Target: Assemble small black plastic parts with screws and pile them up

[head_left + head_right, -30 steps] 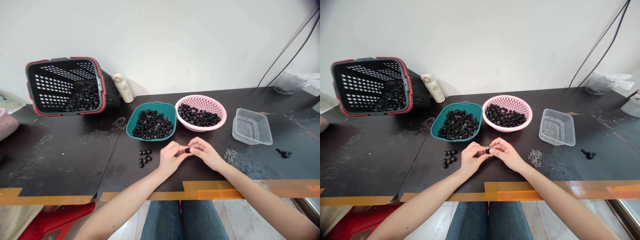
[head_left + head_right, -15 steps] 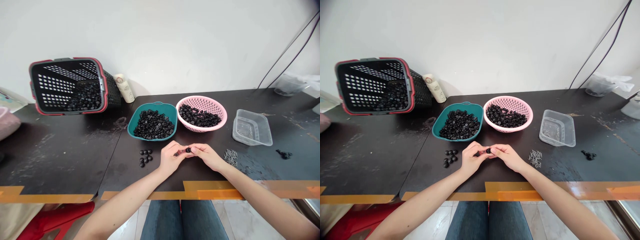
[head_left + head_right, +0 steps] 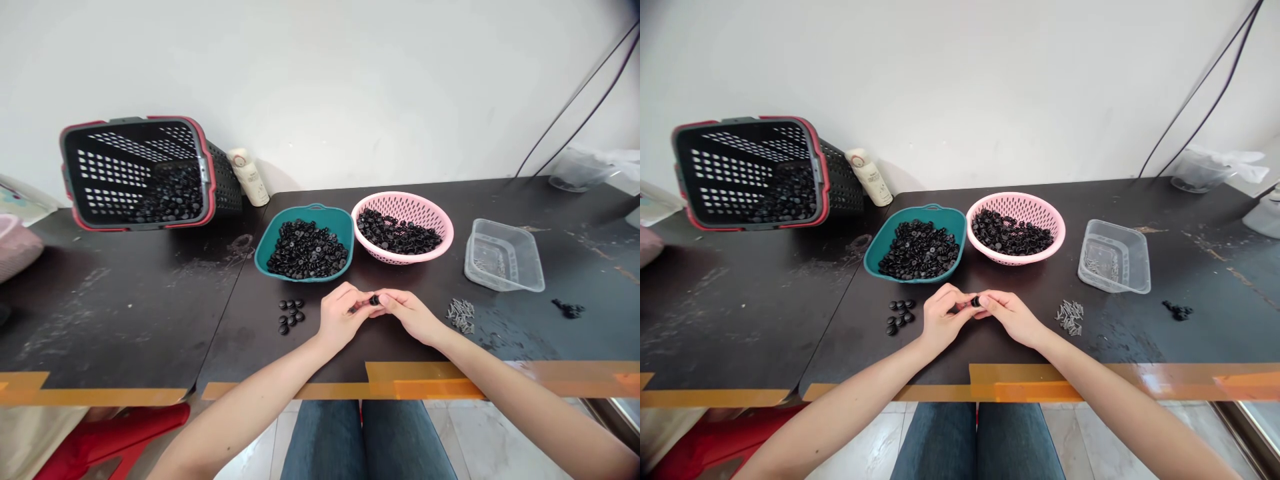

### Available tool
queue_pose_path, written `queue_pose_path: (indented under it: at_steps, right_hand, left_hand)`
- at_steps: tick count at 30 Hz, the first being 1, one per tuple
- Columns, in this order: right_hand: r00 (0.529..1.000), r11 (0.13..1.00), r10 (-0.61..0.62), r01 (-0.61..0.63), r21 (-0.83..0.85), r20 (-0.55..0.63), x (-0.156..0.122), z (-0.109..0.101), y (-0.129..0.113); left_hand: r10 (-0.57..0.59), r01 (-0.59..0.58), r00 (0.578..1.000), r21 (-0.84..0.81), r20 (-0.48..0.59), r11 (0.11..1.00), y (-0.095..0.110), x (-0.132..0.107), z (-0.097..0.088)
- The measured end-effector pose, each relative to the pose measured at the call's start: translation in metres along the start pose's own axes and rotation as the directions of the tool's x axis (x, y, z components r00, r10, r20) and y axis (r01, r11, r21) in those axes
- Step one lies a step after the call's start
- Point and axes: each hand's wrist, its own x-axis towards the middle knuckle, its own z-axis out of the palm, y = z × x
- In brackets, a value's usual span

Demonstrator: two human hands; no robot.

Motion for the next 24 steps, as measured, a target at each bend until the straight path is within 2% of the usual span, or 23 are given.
queue_pose_path:
  at_steps: [5,10,13,19,21,24]
  right_hand:
    - [0.999,1.0,-0.019,0.019,-0.013,-0.027,0.001,0.0,0.006]
    - [1.0,1.0,0.015,-0.015,-0.022,-0.014,0.001,-0.004,0.002]
    - [0.998,0.998,0.019,-0.022,-0.054,-0.056,0.001,-0.008,-0.003]
    - [0.994,0.989,-0.04,0.026,-0.146,-0.097,-0.001,-0.009,-0.006]
    - [0.995,0.992,-0.037,0.025,-0.123,-0.093,-0.001,-0.007,-0.004]
    - [0.997,1.0,0.012,-0.013,-0.016,-0.08,-0.001,-0.007,0.001]
  left_hand:
    - [0.016,-0.016,1.0,0.009,0.002,1.0,-0.002,0.0,0.001]
    - [-0.026,0.028,0.998,-0.048,0.055,0.998,-0.002,0.001,0.001]
    - [-0.076,0.098,0.985,-0.134,0.157,0.986,0.001,0.003,0.0]
    - [-0.188,0.3,0.917,-0.297,0.352,0.907,0.005,0.003,0.0]
    - [-0.163,0.31,0.893,-0.309,0.42,0.899,0.004,0.004,0.0]
    - [-0.097,0.256,0.87,-0.273,0.484,0.927,0.001,0.005,-0.001]
